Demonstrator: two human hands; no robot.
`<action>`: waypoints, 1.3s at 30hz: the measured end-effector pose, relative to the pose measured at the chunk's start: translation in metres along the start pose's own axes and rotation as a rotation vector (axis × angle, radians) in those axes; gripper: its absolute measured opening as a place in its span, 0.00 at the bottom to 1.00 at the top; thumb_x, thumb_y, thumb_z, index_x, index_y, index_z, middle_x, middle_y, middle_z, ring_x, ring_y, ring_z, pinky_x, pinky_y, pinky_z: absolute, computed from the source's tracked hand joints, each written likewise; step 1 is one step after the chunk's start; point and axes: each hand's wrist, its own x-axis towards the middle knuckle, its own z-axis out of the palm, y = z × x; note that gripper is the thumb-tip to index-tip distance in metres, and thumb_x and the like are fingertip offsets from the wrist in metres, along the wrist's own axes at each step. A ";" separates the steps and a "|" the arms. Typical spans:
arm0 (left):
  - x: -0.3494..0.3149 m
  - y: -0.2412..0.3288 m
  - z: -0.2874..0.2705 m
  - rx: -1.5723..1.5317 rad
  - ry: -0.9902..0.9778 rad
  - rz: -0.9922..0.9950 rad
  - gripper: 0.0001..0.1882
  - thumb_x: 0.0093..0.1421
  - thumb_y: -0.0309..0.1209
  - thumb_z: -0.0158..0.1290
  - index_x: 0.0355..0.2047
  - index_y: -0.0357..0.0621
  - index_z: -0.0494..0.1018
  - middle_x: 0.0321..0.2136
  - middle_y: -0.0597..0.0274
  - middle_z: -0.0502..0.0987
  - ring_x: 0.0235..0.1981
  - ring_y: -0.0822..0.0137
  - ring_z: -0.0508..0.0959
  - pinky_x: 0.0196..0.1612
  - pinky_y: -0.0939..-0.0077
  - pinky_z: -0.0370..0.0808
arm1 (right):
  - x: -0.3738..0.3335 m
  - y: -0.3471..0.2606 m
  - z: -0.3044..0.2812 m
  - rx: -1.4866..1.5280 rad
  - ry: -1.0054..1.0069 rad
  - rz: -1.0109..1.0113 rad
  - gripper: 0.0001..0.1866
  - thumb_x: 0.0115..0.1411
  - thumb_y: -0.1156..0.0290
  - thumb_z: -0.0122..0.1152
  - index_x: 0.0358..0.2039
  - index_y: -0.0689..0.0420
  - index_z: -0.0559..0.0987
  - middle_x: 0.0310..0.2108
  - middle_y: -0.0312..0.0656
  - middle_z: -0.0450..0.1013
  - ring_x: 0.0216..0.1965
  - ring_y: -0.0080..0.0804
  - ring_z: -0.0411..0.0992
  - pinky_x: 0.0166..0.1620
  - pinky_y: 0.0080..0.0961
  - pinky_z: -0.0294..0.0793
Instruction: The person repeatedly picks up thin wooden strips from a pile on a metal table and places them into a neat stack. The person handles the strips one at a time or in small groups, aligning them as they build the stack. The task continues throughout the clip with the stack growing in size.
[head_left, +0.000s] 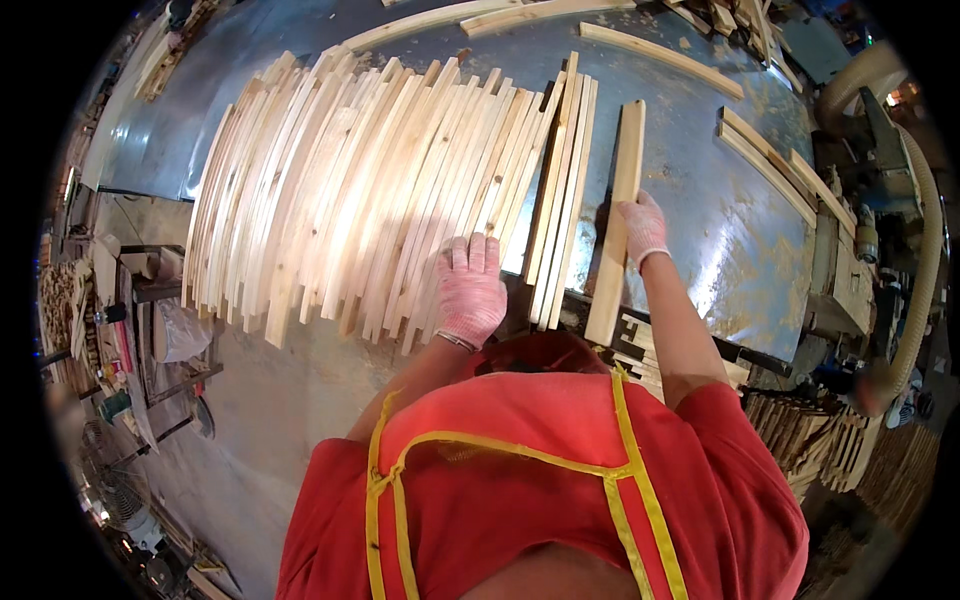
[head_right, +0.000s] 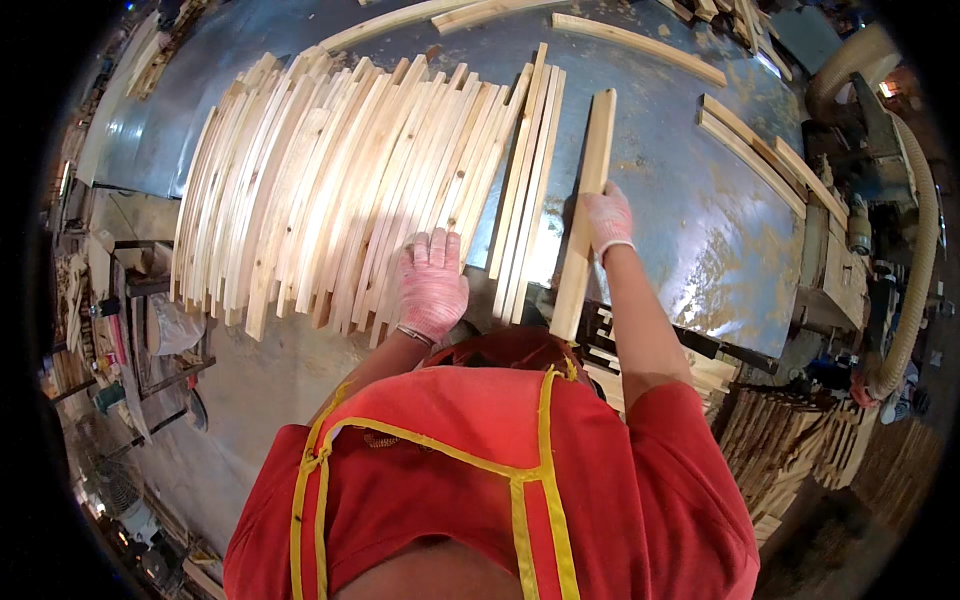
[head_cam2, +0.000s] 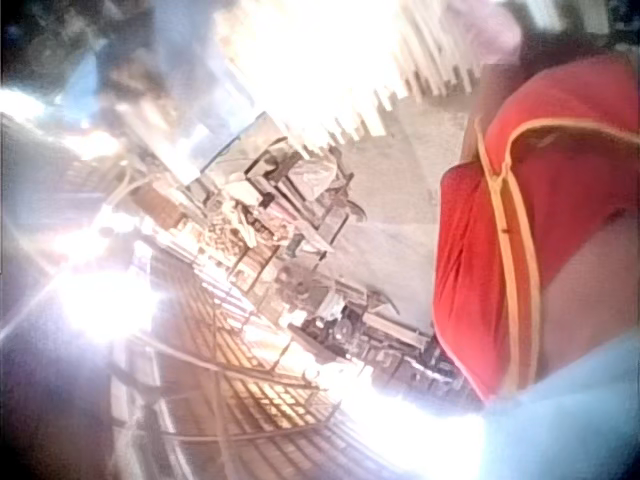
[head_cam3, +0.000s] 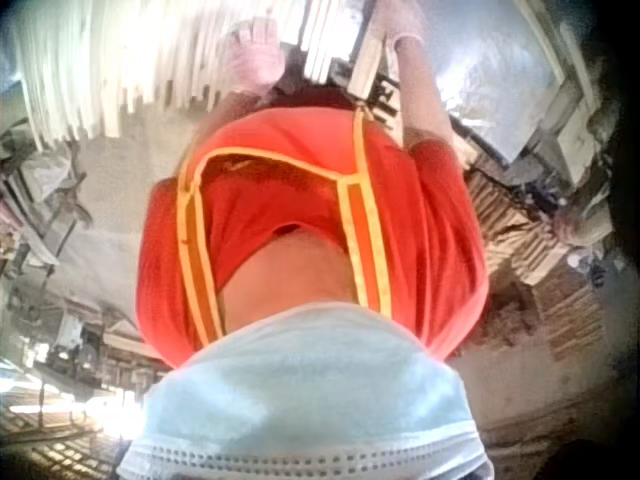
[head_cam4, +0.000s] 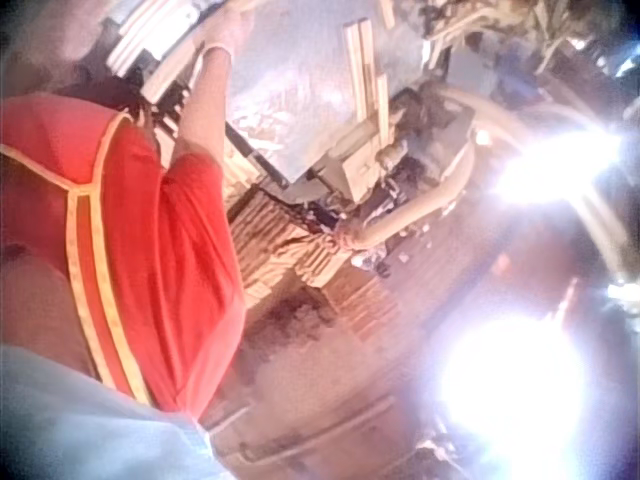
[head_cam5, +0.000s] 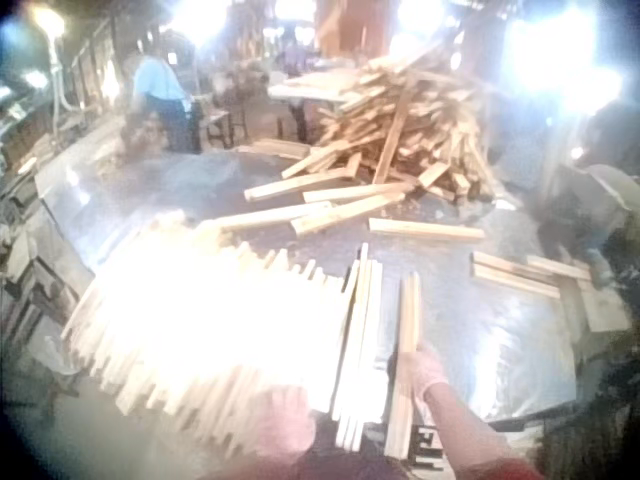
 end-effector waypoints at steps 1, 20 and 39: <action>0.003 -0.002 -0.005 -0.040 0.002 0.035 0.40 0.57 0.43 0.63 0.69 0.45 0.67 0.67 0.53 0.66 0.68 0.48 0.64 0.70 0.45 0.60 | 0.006 0.000 0.010 0.003 -0.014 0.055 0.27 0.63 0.65 0.63 0.60 0.64 0.77 0.44 0.50 0.82 0.43 0.45 0.81 0.46 0.40 0.80; -0.087 -0.042 -0.051 -0.492 0.102 -0.013 0.35 0.59 0.45 0.60 0.63 0.40 0.73 0.62 0.44 0.73 0.64 0.43 0.72 0.68 0.51 0.69 | -0.043 -0.032 0.066 0.411 -0.102 0.174 0.17 0.52 0.77 0.69 0.43 0.61 0.76 0.31 0.44 0.76 0.30 0.34 0.75 0.33 0.34 0.77; 0.025 -0.073 -0.037 -0.281 -0.094 -0.571 0.31 0.59 0.48 0.62 0.54 0.40 0.71 0.44 0.43 0.84 0.47 0.47 0.85 0.50 0.53 0.81 | 0.001 -0.055 0.080 -0.317 -0.323 -0.094 0.45 0.62 0.59 0.73 0.71 0.70 0.63 0.57 0.68 0.77 0.60 0.55 0.77 0.63 0.42 0.73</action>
